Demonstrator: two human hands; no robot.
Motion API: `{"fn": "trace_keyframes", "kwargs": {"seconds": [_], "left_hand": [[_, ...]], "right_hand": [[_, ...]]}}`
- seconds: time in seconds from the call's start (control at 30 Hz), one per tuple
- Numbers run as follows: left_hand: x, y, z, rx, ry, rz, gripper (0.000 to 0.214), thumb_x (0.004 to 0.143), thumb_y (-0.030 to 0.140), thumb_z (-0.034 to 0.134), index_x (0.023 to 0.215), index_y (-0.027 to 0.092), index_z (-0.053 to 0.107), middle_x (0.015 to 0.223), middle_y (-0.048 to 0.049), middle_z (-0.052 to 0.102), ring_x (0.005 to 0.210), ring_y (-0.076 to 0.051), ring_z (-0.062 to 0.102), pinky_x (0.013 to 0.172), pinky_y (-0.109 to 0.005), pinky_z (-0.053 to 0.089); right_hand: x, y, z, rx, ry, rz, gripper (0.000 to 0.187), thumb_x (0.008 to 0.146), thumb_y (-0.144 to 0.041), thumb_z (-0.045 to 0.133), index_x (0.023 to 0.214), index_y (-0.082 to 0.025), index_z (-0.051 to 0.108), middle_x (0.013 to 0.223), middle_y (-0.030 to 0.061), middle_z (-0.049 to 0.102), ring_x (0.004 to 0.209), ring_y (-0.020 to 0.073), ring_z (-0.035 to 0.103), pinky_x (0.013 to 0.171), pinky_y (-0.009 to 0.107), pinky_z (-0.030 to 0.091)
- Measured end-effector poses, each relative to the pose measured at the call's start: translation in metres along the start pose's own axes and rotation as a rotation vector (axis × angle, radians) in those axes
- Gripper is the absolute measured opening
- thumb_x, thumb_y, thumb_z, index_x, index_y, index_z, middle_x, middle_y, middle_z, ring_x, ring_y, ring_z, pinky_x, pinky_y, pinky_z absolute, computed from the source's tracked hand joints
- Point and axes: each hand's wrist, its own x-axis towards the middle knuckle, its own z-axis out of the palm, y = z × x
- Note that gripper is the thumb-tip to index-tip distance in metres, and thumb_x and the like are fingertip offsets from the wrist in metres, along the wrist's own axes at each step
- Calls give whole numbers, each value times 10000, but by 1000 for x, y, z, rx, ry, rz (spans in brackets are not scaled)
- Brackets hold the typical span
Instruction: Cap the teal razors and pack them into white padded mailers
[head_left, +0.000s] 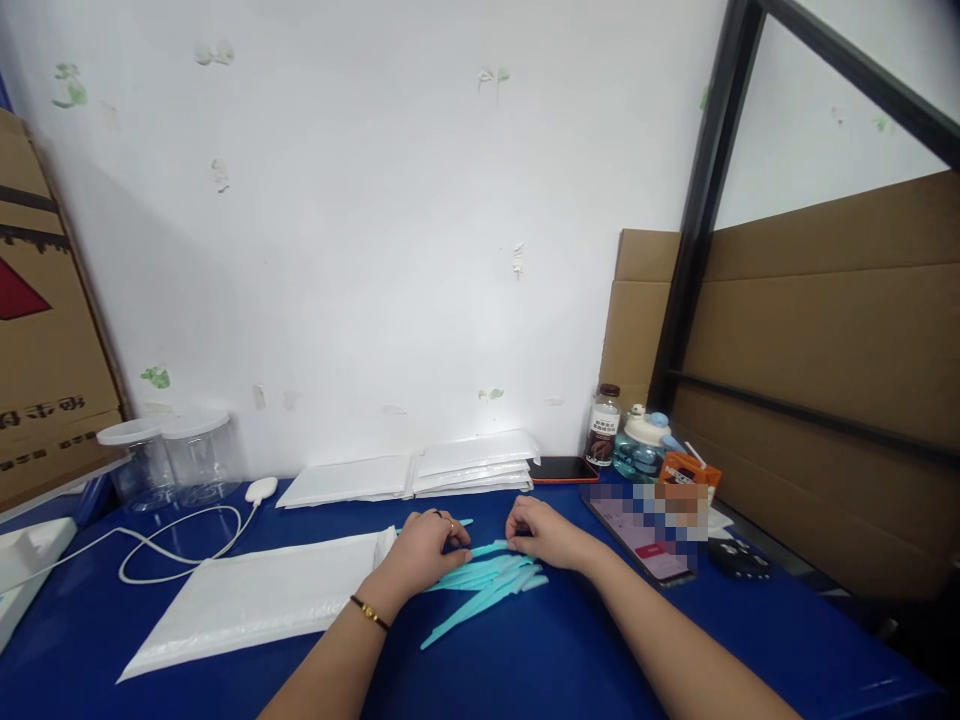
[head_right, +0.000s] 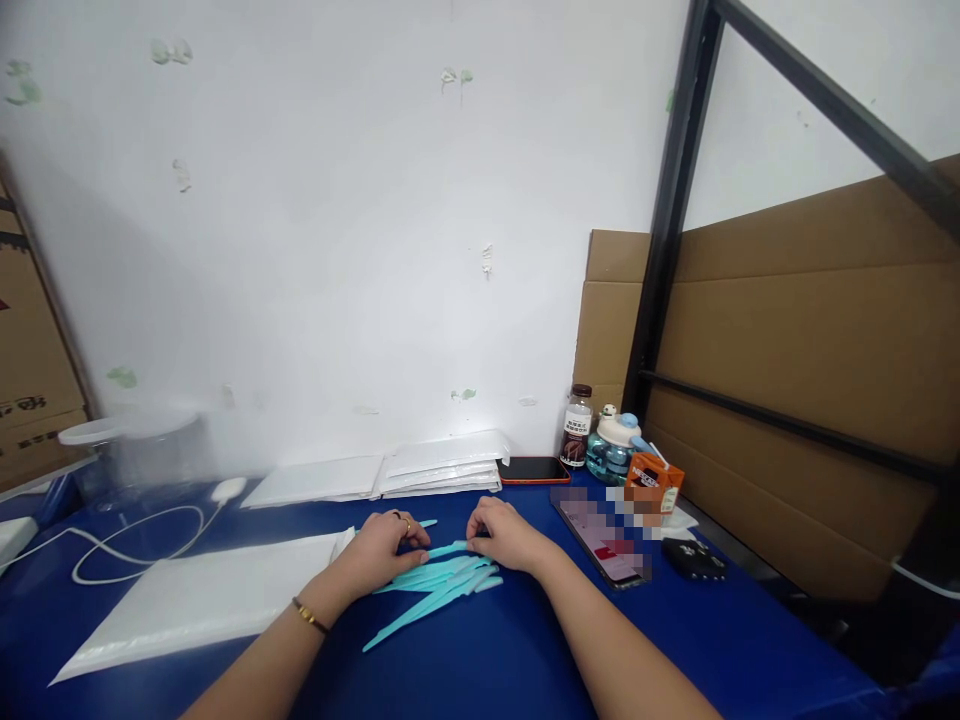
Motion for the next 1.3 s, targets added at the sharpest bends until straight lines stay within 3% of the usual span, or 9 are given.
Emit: {"fn": "trace_keyframes", "kwargs": {"seconds": [0.1, 0.2, 0.33, 0.5, 0.6, 0.8, 0.97, 1.1, 1.3], "left_hand": [[3, 3, 1, 50, -19, -20, 166, 763, 308, 531, 787, 244, 682, 808, 1, 674, 809, -168, 581, 747, -282, 357], [4, -1, -5, 92, 42, -47, 175, 778, 258, 503, 765, 245, 677, 818, 3, 675, 818, -171, 578, 751, -296, 348], [1, -15, -15, 161, 111, -160, 186, 777, 225, 496, 777, 246, 681, 851, -9, 685, 900, -198, 567, 801, -326, 340], [-2, -29, -18, 169, 133, -251, 206, 754, 261, 530, 908, 270, 666, 909, -5, 679, 942, -203, 564, 801, -316, 357], [-2, -24, -15, 105, 161, -209, 238, 736, 320, 558, 949, 267, 649, 913, -4, 666, 905, -191, 575, 779, -296, 369], [-7, 1, -9, -105, -8, -5, 280, 724, 476, 556, 818, 239, 672, 809, 9, 648, 767, -147, 576, 675, -228, 383], [-9, 8, -1, -117, -71, 67, 253, 683, 443, 604, 821, 242, 671, 803, 18, 655, 748, -144, 577, 646, -214, 378], [-6, 5, 3, -75, -105, 61, 175, 734, 332, 538, 782, 226, 669, 732, 16, 663, 665, -130, 578, 612, -216, 362], [-3, 9, -3, 78, -16, 59, 213, 823, 257, 447, 765, 218, 648, 805, 3, 676, 743, -150, 590, 710, -258, 347]], "right_hand": [[2, 0, 3, 4, 39, -27, 30, 759, -217, 621, 756, -188, 628, 819, 21, 575, 811, 159, 527, 719, 250, 397], [3, 2, 0, -20, 76, -41, 28, 772, -203, 604, 750, -189, 612, 821, 20, 581, 813, 159, 528, 733, 255, 393], [1, 12, -15, -60, 173, 62, 43, 765, -165, 587, 726, -176, 602, 824, 32, 582, 816, 168, 537, 741, 264, 402], [-3, 18, -24, -65, 182, 160, 39, 748, -166, 606, 747, -178, 643, 847, 40, 589, 816, 175, 554, 747, 273, 414], [-4, 10, -19, 13, 135, 75, 48, 753, -204, 618, 764, -185, 661, 847, 32, 590, 792, 161, 553, 713, 252, 416], [-4, -8, -5, 74, -103, -92, 188, 710, -372, 686, 793, -204, 683, 830, 7, 571, 729, 134, 525, 660, 227, 409], [-4, -8, -5, 53, -114, -111, 207, 713, -393, 683, 767, -194, 674, 829, 2, 562, 729, 126, 522, 728, 247, 408], [-4, -7, -3, 90, -133, -113, 236, 676, -400, 713, 782, -193, 673, 842, 2, 556, 707, 119, 519, 659, 222, 411], [-2, -11, 1, 118, -39, -144, 110, 750, -287, 650, 750, -177, 658, 814, 9, 558, 707, 121, 524, 613, 211, 397]]}}
